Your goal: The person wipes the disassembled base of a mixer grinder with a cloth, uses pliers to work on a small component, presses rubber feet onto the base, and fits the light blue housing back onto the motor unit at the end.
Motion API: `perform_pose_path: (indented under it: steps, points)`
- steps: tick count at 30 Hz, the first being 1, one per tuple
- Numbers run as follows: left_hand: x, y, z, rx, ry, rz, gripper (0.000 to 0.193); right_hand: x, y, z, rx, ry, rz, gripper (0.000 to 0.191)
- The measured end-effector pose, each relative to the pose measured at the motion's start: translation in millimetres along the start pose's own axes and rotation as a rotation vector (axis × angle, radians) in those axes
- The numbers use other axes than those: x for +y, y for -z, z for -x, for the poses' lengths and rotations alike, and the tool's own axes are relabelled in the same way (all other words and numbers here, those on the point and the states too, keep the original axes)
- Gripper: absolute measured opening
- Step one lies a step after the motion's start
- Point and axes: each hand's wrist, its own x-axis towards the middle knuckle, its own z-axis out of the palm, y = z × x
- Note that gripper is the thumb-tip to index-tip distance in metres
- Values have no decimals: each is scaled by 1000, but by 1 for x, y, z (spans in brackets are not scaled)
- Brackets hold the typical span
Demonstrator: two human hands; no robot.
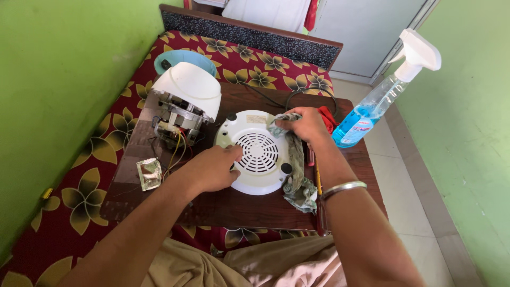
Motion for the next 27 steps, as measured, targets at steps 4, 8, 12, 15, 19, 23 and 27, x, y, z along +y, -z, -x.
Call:
perform_pose_path:
  steps: [4, 8, 12, 15, 19, 23, 27]
  points:
    - [-3, -2, -2, 58, -108, -1, 37, -4, -3, -1, 21, -99, -159, 29]
    - [-2, -1, -2, 14, -52, -6, 37, 0, -4, -5, 44, -64, -119, 23]
    - [1, 1, -1, 24, -62, 5, 38, 6, -9, -5, 194, -16, 94, 20]
    - [1, 1, -3, -42, 12, -5, 37, 12, -17, -1, 466, 185, 183, 18]
    - [-3, -4, -4, 34, -86, -16, 39, 1, -21, 4, 579, 385, 8, 17]
    - [-7, -11, -5, 40, -85, -15, 39, -33, -38, -3, 289, 634, 66, 21]
    - [-8, -11, -6, 69, -137, -22, 38, -58, -75, -11, 7, 581, 316, 29]
